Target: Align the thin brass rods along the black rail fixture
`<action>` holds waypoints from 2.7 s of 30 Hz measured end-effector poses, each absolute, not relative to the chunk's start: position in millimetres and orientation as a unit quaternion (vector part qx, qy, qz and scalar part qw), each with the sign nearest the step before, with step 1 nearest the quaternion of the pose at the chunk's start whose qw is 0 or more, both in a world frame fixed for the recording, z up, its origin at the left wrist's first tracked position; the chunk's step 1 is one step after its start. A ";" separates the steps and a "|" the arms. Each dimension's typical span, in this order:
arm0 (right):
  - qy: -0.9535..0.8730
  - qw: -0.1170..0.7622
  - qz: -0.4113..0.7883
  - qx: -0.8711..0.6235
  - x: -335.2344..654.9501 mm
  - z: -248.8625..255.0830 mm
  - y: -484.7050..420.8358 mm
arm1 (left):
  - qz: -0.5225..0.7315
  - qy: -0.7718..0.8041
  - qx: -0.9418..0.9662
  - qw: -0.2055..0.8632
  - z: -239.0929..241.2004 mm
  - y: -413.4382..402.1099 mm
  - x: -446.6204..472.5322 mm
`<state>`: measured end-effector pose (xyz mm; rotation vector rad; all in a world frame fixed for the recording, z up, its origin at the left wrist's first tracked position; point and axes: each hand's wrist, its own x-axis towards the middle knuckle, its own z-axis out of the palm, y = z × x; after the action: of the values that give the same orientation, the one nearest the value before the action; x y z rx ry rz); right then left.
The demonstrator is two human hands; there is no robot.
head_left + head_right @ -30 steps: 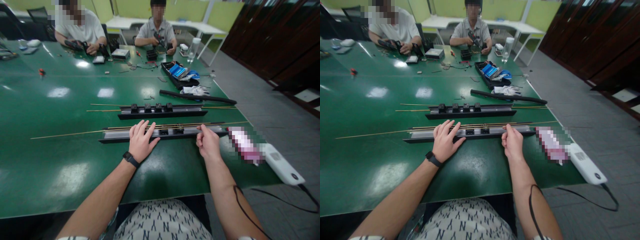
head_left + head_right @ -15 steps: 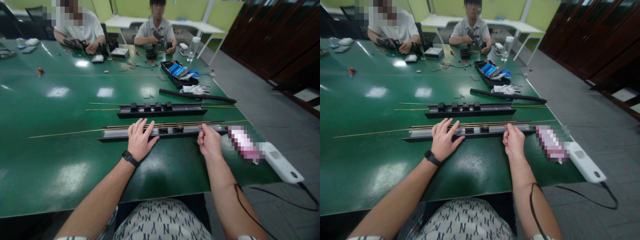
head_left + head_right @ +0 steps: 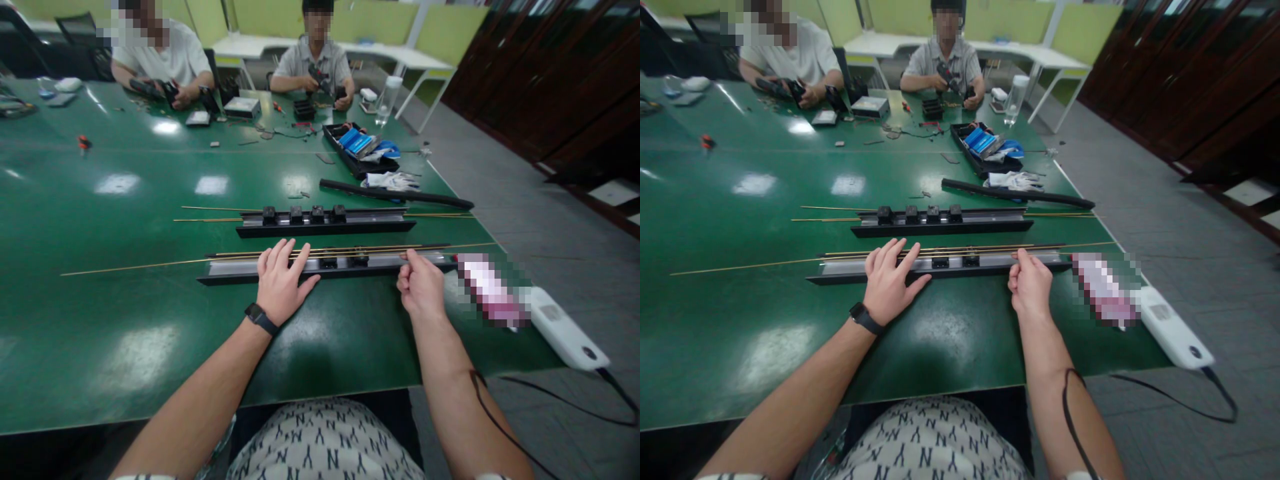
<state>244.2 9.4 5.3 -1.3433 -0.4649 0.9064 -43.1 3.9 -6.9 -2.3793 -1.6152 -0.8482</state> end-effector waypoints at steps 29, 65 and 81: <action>-0.198 0.663 0.401 -0.600 242.8 8.7 7.8 | -0.285 -0.538 -0.791 0.061 -8.0 3.6 -43.2; -0.190 0.676 0.378 -0.603 246.6 7.8 8.5 | -0.287 -0.538 -0.790 0.063 -7.9 3.4 -42.9; -0.180 0.687 0.366 -0.601 250.8 5.0 10.4 | -0.282 -0.537 -0.791 0.074 -8.5 4.1 -43.1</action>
<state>250.8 10.4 5.0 -1.3455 -0.4039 0.8188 -43.1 4.1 -8.5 -2.3758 -1.6127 -0.8462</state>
